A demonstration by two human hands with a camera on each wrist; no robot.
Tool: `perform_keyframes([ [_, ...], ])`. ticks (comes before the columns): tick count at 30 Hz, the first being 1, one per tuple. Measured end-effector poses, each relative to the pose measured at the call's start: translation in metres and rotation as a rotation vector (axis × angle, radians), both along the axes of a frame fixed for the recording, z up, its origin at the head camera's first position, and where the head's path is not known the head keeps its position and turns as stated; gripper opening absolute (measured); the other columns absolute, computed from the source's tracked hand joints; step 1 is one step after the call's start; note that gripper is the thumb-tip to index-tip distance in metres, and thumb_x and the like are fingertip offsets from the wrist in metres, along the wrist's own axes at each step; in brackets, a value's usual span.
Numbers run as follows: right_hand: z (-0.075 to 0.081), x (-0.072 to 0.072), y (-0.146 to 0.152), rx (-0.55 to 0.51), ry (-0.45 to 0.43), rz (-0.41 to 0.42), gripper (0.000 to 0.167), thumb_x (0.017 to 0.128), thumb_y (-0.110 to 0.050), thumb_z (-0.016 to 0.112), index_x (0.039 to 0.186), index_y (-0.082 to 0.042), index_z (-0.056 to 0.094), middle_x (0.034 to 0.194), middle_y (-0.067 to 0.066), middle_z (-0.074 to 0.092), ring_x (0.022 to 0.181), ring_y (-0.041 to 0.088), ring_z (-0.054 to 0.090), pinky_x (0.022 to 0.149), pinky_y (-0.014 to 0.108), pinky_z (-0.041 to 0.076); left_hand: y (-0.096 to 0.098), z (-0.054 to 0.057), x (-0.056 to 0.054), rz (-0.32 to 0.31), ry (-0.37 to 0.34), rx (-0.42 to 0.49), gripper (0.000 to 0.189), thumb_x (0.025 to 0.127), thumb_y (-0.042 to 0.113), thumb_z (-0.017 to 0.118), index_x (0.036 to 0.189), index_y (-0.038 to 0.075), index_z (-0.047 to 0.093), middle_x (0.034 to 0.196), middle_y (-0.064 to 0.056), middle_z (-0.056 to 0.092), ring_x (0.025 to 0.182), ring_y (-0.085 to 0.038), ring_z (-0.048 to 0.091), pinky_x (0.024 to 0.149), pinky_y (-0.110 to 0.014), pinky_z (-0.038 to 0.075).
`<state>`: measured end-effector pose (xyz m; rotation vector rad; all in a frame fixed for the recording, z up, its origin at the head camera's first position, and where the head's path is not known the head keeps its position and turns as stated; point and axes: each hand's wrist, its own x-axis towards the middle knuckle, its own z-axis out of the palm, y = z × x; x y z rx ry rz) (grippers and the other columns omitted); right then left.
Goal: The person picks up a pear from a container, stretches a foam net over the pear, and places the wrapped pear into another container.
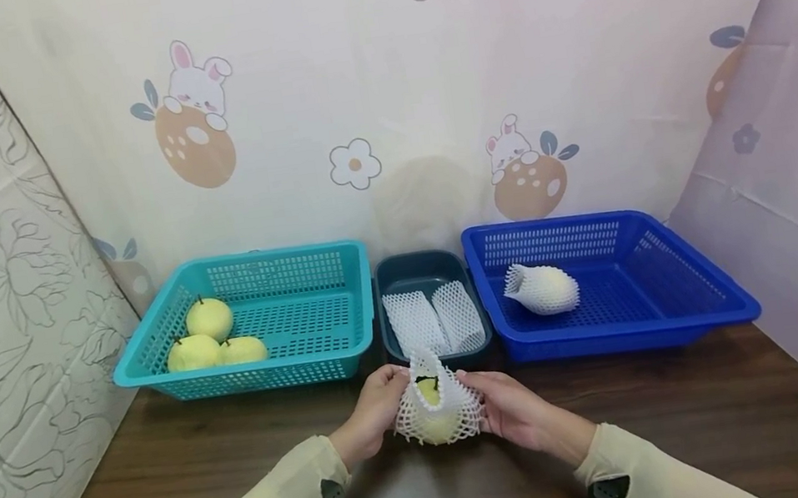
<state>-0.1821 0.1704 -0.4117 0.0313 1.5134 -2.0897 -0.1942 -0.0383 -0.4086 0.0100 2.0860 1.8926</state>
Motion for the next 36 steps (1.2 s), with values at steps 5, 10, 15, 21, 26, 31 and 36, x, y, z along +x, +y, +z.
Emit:
perform_keyframes([
  [5, -0.007, 0.000, -0.001, 0.027, 0.018, -0.007, 0.024, 0.102, -0.025, 0.044, 0.107, -0.005, 0.058, 0.092, 0.001, 0.065, 0.084, 0.014, 0.062, 0.075, 0.032, 0.050, 0.000, -0.005, -0.001, 0.012, 0.048, -0.080, 0.027, 0.102, 0.019, 0.042, 0.107, -0.003, 0.057, 0.098, -0.010, 0.060, 0.087, -0.020, 0.054, 0.076, -0.036, 0.047],
  [10, -0.014, 0.003, -0.007, 0.128, 0.057, -0.055, 0.030, 0.102, -0.020, 0.043, 0.114, 0.005, 0.053, 0.088, 0.001, 0.064, 0.079, 0.012, 0.062, 0.071, 0.029, 0.051, 0.000, -0.011, -0.001, 0.020, 0.076, -0.136, 0.026, 0.101, 0.018, 0.043, 0.103, -0.003, 0.058, 0.097, -0.009, 0.061, 0.089, -0.020, 0.055, 0.079, -0.037, 0.046],
  [15, -0.019, 0.006, -0.018, 0.333, 0.144, -0.178, 0.030, 0.100, -0.017, 0.046, 0.109, 0.009, 0.055, 0.080, 0.002, 0.060, 0.070, 0.011, 0.059, 0.061, 0.027, 0.050, -0.002, -0.018, -0.001, 0.023, 0.086, -0.175, 0.026, 0.102, 0.016, 0.040, 0.106, -0.003, 0.057, 0.099, -0.010, 0.060, 0.091, -0.021, 0.054, 0.080, -0.039, 0.046],
  [21, -0.019, 0.008, -0.026, 0.509, 0.199, -0.228, 0.022, 0.100, -0.016, 0.045, 0.097, 0.002, 0.058, 0.074, 0.002, 0.053, 0.062, 0.012, 0.051, 0.053, 0.027, 0.044, -0.001, -0.022, -0.001, -0.016, 0.076, -0.221, 0.025, 0.103, 0.015, 0.033, 0.107, -0.001, 0.052, 0.100, -0.011, 0.055, 0.092, -0.024, 0.051, 0.080, -0.041, 0.044],
  [26, -0.009, 0.008, -0.026, 0.439, 0.188, -0.175, 0.019, 0.101, -0.018, 0.041, 0.094, -0.002, 0.050, 0.078, 0.005, 0.051, 0.065, 0.015, 0.053, 0.056, 0.030, 0.046, 0.000, -0.017, 0.001, -0.059, 0.038, -0.175, 0.026, 0.104, 0.015, 0.027, 0.108, 0.001, 0.048, 0.099, -0.012, 0.052, 0.091, -0.024, 0.049, 0.072, -0.038, 0.043],
  [31, 0.004, 0.008, -0.025, 0.317, 0.144, -0.104, 0.017, 0.103, -0.019, 0.038, 0.095, -0.006, 0.045, 0.081, 0.005, 0.053, 0.069, 0.016, 0.055, 0.060, 0.032, 0.048, -0.003, -0.003, 0.001, -0.090, -0.032, -0.123, 0.029, 0.105, 0.019, 0.025, 0.115, 0.003, 0.047, 0.106, -0.013, 0.053, 0.090, -0.024, 0.052, 0.062, -0.038, 0.047],
  [36, 0.015, 0.006, -0.024, 0.239, 0.123, -0.063, 0.015, 0.104, -0.019, 0.035, 0.097, -0.008, 0.043, 0.085, 0.006, 0.054, 0.075, 0.017, 0.057, 0.064, 0.033, 0.047, -0.004, 0.009, 0.000, -0.104, -0.034, -0.130, 0.032, 0.104, 0.025, 0.029, 0.114, 0.003, 0.050, 0.105, -0.012, 0.055, 0.090, -0.024, 0.052, 0.065, -0.037, 0.048],
])
